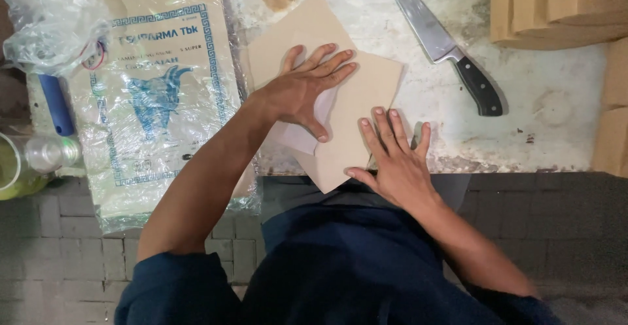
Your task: Folding cardboard food boxes and inserting paper liners into them using a knife for cutting.
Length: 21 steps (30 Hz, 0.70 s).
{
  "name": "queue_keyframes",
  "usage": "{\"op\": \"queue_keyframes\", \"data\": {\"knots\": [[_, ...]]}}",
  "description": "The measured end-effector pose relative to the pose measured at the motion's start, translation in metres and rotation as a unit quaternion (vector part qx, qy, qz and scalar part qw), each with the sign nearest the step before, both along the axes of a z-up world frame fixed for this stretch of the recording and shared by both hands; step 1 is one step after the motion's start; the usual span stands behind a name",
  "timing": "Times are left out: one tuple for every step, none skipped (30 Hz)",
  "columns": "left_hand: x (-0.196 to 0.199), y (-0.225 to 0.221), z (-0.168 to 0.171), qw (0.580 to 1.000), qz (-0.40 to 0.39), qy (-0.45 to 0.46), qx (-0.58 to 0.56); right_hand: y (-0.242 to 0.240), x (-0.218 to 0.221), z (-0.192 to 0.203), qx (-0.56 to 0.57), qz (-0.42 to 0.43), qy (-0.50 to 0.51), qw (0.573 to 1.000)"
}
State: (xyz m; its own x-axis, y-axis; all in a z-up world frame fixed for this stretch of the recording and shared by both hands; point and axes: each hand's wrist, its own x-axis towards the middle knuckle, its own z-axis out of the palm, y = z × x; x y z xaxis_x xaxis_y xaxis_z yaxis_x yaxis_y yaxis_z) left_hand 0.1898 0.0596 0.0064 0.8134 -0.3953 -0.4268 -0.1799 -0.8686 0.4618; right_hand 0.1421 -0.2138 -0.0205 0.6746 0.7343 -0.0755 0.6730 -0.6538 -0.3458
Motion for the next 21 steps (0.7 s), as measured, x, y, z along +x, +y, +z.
{"op": "queue_keyframes", "data": {"knots": [[0.0, 0.0, 0.0, 1.0, -0.002, -0.001, 0.0, -0.002, 0.0, 0.001, 0.0, -0.002, -0.001, 1.0], [0.0, 0.0, 0.001, 1.0, -0.001, 0.004, -0.001, -0.004, 0.0, 0.002, 0.008, 0.005, 0.0, 1.0], [0.001, 0.001, 0.002, 1.0, 0.0, 0.008, -0.003, -0.006, 0.0, 0.002, 0.016, 0.011, 0.0, 1.0], [0.0, 0.0, 0.002, 1.0, 0.0, 0.008, -0.002, -0.008, 0.0, 0.002, 0.017, 0.012, 0.0, 1.0], [0.0, 0.0, 0.002, 1.0, 0.0, 0.008, 0.0, -0.01, 0.0, 0.001, 0.015, 0.016, -0.002, 1.0], [0.001, 0.0, 0.003, 1.0, 0.0, 0.008, 0.003, -0.012, 0.0, 0.0, 0.014, 0.021, -0.006, 1.0], [0.0, 0.0, 0.006, 1.0, 0.0, 0.006, 0.003, -0.014, 0.002, -0.001, 0.015, 0.021, -0.007, 1.0], [-0.001, 0.0, 0.01, 1.0, 0.002, 0.006, 0.006, -0.015, 0.004, -0.001, 0.031, 0.018, -0.025, 0.999], [-0.002, -0.001, 0.013, 1.0, 0.005, 0.006, 0.009, -0.017, 0.006, -0.001, 0.047, 0.016, -0.042, 0.998], [-0.006, -0.007, 0.019, 1.0, 0.007, 0.006, 0.008, -0.019, 0.008, -0.002, 0.047, 0.018, -0.042, 0.998], [-0.01, -0.013, 0.025, 0.999, -0.008, -0.013, 0.039, -0.02, 0.01, -0.002, 0.059, 0.022, -0.052, 0.997], [-0.011, -0.017, 0.033, 0.996, -0.023, -0.036, 0.073, -0.019, 0.015, -0.002, 0.075, 0.024, -0.065, 0.995], [-0.016, -0.028, 0.02, 0.996, -0.023, -0.04, 0.075, -0.017, 0.019, -0.003, 0.077, 0.025, -0.069, 0.994], [-0.024, -0.041, 0.006, 0.991, -0.039, -0.072, 0.103, -0.018, 0.019, -0.003, 0.074, 0.024, -0.08, 0.994], [-0.033, -0.053, -0.008, 0.984, -0.055, -0.104, 0.13, -0.018, 0.02, -0.004, 0.071, 0.022, -0.091, 0.993], [-0.04, -0.058, -0.005, 0.984, -0.05, -0.105, 0.132, -0.018, 0.02, -0.001, 0.073, 0.027, -0.092, 0.993], [-0.047, -0.063, -0.003, 0.987, -0.045, -0.067, 0.138, -0.017, 0.02, 0.001, 0.076, 0.024, -0.083, 0.993], [-0.055, -0.068, 0.0, 0.989, -0.04, -0.029, 0.142, -0.016, 0.018, 0.004, 0.078, 0.021, -0.073, 0.994], [-0.057, -0.066, 0.006, 0.989, -0.035, -0.028, 0.144, -0.017, 0.018, 0.002, 0.08, 0.025, -0.073, 0.994], [-0.058, -0.064, 0.013, 0.992, -0.025, -0.006, 0.126, -0.018, 0.016, 0.001, 0.082, 0.026, -0.072, 0.994], [-0.059, -0.063, 0.019, 0.994, -0.015, 0.015, 0.109, -0.02, 0.015, 0.0, 0.085, 0.026, -0.072, 0.993]]}}
